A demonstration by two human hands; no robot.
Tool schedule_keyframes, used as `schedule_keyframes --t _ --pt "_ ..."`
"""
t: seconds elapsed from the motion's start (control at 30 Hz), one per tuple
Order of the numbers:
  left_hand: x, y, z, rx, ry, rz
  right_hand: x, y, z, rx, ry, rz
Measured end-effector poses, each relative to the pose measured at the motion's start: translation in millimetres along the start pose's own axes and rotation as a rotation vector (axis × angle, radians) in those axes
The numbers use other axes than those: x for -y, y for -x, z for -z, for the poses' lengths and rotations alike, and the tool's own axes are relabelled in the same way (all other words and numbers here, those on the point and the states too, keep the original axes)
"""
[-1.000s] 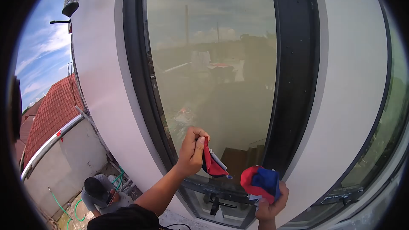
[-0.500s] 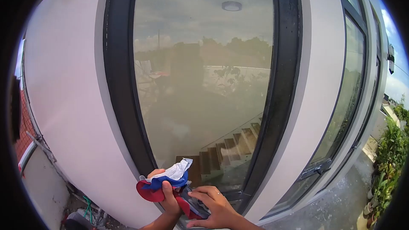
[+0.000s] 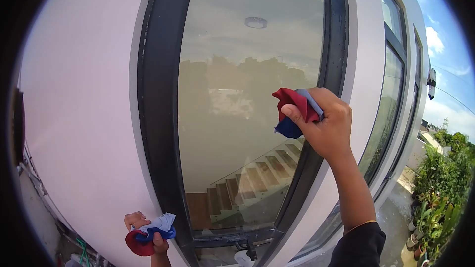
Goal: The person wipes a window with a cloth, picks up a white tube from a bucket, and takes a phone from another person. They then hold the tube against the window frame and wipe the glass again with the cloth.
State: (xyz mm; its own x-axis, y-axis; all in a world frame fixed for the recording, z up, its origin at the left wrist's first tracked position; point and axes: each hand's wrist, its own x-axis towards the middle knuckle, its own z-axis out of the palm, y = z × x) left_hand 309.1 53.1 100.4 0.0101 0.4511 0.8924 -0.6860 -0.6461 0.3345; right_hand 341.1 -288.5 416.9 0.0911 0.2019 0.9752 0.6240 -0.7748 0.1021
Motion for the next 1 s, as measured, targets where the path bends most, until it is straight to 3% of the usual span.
schedule_keyframes --t 0.07,0.1,0.13,0.23,0.27,0.47,0.5,0.6,0.63,0.73,0.87,1.0 --pt "7 18 -10 0.089 -0.014 0.043 -7 -46 -4 -0.088 0.255 0.052" --pt "10 21 -17 0.139 -0.032 -0.018 -13 -66 -8 -0.131 0.372 0.122" --pt "13 24 -23 0.192 -0.049 -0.076 -18 -85 -17 -0.239 0.405 0.324" --pt "48 39 -33 0.202 -0.323 -0.436 -17 -132 -50 -0.358 0.419 0.496" --pt "49 39 -34 0.201 -0.340 -0.441 -16 -143 -62 -0.410 0.404 0.566" --pt "46 37 -33 0.209 -0.363 -0.451 8 -136 -130 -0.342 0.191 0.549" --pt "46 37 -33 0.210 -0.364 -0.445 12 -122 -134 -0.298 0.220 0.636" --pt "45 38 -33 0.213 -0.340 -0.412 14 -111 -134 -0.227 0.257 0.688" --pt "44 37 -33 0.218 -0.330 -0.401 17 -121 -123 -0.182 0.283 0.615" --pt "43 34 -33 0.230 -0.314 -0.408 13 -154 -115 -0.274 0.327 0.558" --pt "45 36 -34 0.219 -0.310 -0.402 27 -110 -133 -0.053 0.132 0.753" --pt "45 33 -29 0.249 -0.310 -0.404 16 -148 -124 -0.290 0.314 0.614"
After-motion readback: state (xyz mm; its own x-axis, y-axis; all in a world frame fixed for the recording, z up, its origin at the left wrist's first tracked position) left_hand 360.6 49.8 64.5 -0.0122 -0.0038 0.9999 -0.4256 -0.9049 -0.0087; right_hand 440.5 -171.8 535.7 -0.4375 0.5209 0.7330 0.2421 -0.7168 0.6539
